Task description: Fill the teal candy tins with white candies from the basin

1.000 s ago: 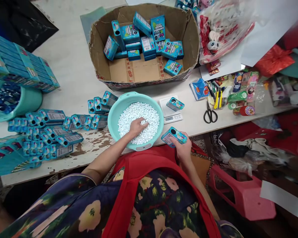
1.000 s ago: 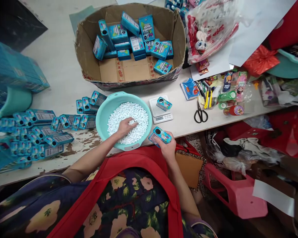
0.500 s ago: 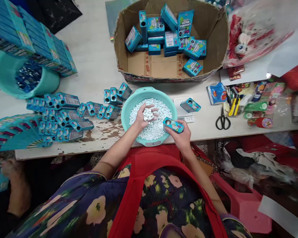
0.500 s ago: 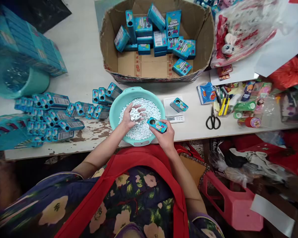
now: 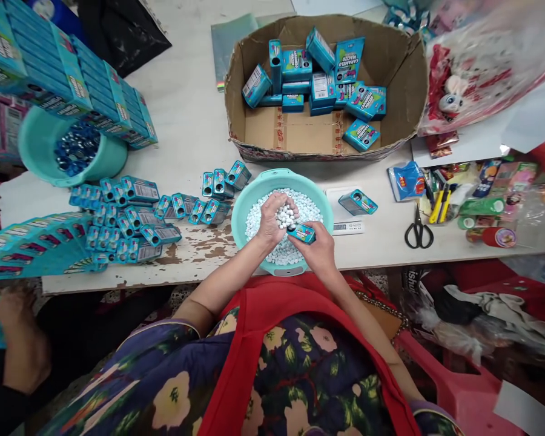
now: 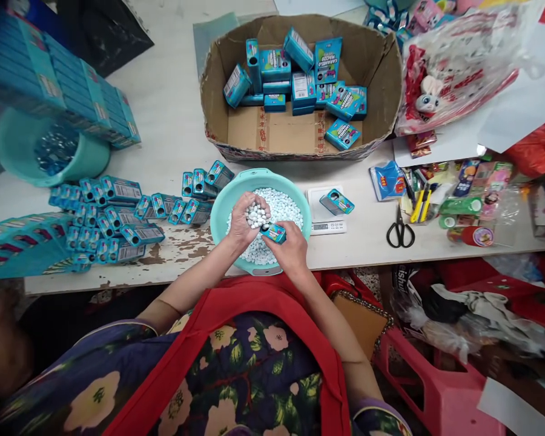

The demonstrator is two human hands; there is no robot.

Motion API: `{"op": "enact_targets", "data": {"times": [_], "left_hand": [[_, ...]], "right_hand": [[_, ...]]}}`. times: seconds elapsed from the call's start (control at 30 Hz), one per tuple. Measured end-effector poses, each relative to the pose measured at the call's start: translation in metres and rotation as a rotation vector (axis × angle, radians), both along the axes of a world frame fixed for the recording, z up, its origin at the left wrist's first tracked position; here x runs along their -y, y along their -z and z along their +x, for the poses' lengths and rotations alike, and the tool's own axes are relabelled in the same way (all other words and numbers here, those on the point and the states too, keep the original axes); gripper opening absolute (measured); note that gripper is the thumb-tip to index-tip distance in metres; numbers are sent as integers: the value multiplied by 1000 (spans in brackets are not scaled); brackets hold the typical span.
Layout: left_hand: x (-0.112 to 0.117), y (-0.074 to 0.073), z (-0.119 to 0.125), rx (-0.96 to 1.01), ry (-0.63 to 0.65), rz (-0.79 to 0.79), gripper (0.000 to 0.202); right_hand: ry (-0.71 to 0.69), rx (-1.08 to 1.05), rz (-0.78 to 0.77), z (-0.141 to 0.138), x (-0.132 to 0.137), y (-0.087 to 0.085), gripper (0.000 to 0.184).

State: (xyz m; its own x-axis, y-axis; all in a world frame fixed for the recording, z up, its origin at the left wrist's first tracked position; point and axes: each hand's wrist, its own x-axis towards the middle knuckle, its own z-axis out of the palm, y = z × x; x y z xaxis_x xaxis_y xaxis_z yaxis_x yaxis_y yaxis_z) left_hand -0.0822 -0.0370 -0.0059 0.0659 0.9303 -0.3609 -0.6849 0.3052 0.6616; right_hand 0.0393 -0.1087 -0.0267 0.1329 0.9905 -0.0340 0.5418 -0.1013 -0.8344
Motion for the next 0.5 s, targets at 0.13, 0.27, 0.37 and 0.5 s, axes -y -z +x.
{"op": "enact_targets", "data": {"times": [0.13, 0.27, 0.37, 0.5], "left_hand": [[-3, 2, 1, -80, -12, -30, 28], [-7, -1, 2, -124, 1, -58, 33], [-9, -3, 3, -116, 9, -46, 32], [-8, -4, 3, -134, 17, 5, 31]], "right_hand": [[-15, 37, 33, -5, -5, -3, 29], [-15, 35, 58, -3, -9, -4, 28], [-12, 13, 64, -3, -10, -4, 28], [5, -30, 45, -3, -9, -5, 30]]}}
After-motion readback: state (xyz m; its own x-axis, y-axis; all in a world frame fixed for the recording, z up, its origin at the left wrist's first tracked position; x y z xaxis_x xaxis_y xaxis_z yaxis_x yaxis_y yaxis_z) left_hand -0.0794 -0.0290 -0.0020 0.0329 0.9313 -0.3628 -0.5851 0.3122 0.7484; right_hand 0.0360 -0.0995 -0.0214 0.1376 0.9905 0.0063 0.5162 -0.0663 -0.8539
